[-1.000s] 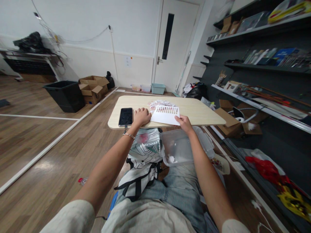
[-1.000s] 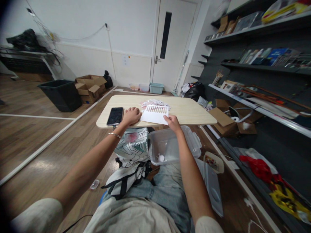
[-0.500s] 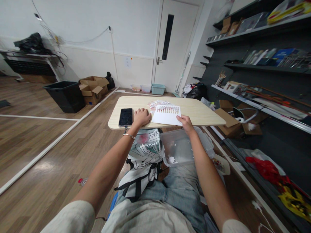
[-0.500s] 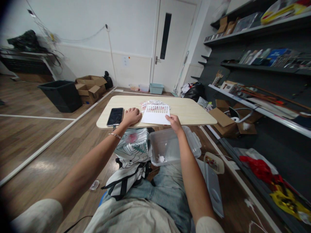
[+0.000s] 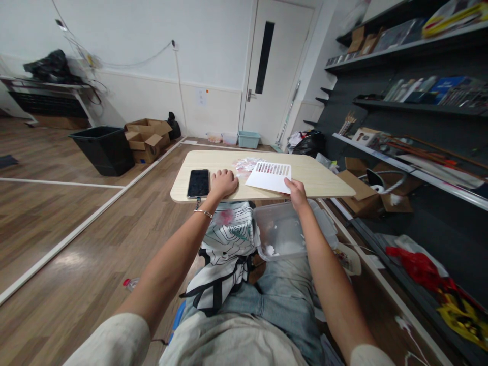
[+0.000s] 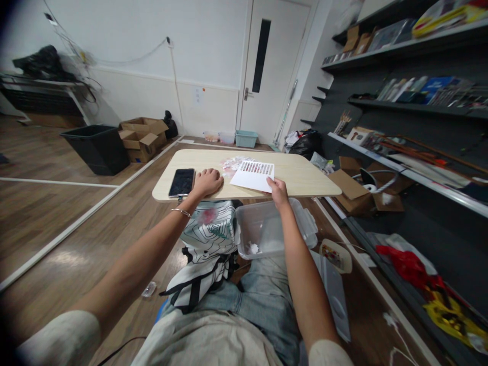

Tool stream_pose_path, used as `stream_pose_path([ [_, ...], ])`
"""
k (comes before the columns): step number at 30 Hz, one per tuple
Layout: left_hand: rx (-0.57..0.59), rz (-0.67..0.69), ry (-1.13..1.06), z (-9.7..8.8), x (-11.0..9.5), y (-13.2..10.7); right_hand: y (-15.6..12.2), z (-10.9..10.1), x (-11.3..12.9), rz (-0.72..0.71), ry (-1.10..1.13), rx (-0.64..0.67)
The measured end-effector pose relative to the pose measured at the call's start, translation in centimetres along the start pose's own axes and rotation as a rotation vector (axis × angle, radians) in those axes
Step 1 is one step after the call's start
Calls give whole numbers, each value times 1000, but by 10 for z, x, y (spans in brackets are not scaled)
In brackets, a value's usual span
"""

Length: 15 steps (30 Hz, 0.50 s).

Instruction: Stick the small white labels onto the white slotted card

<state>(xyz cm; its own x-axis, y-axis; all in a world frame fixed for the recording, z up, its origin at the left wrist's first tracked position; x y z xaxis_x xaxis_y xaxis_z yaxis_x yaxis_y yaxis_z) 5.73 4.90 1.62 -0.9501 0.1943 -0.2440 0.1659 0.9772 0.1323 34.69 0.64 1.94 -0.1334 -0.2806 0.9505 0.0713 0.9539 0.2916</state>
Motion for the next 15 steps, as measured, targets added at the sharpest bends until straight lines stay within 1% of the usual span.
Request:
stream_pose_path([
  [6,-10,9,9,0,0,-1,2,-11,-4,-23,41,-75],
  [15,-4,5,21,-1,0,-1,0,-26,-3,-50,99,-110],
])
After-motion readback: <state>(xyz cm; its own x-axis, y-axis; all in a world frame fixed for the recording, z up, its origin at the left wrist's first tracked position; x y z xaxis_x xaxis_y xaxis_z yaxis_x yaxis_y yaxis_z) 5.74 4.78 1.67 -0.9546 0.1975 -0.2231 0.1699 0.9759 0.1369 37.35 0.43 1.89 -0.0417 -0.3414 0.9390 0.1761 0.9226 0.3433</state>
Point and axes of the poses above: each hand's wrist, its own y-axis towards the middle knuckle, its own z-axis out of the palm, x = y × z, the point moved 7 cm from there along y, towards the middle knuckle, and after that the axes turned 6 degrees about x, right-handed, at the moved point
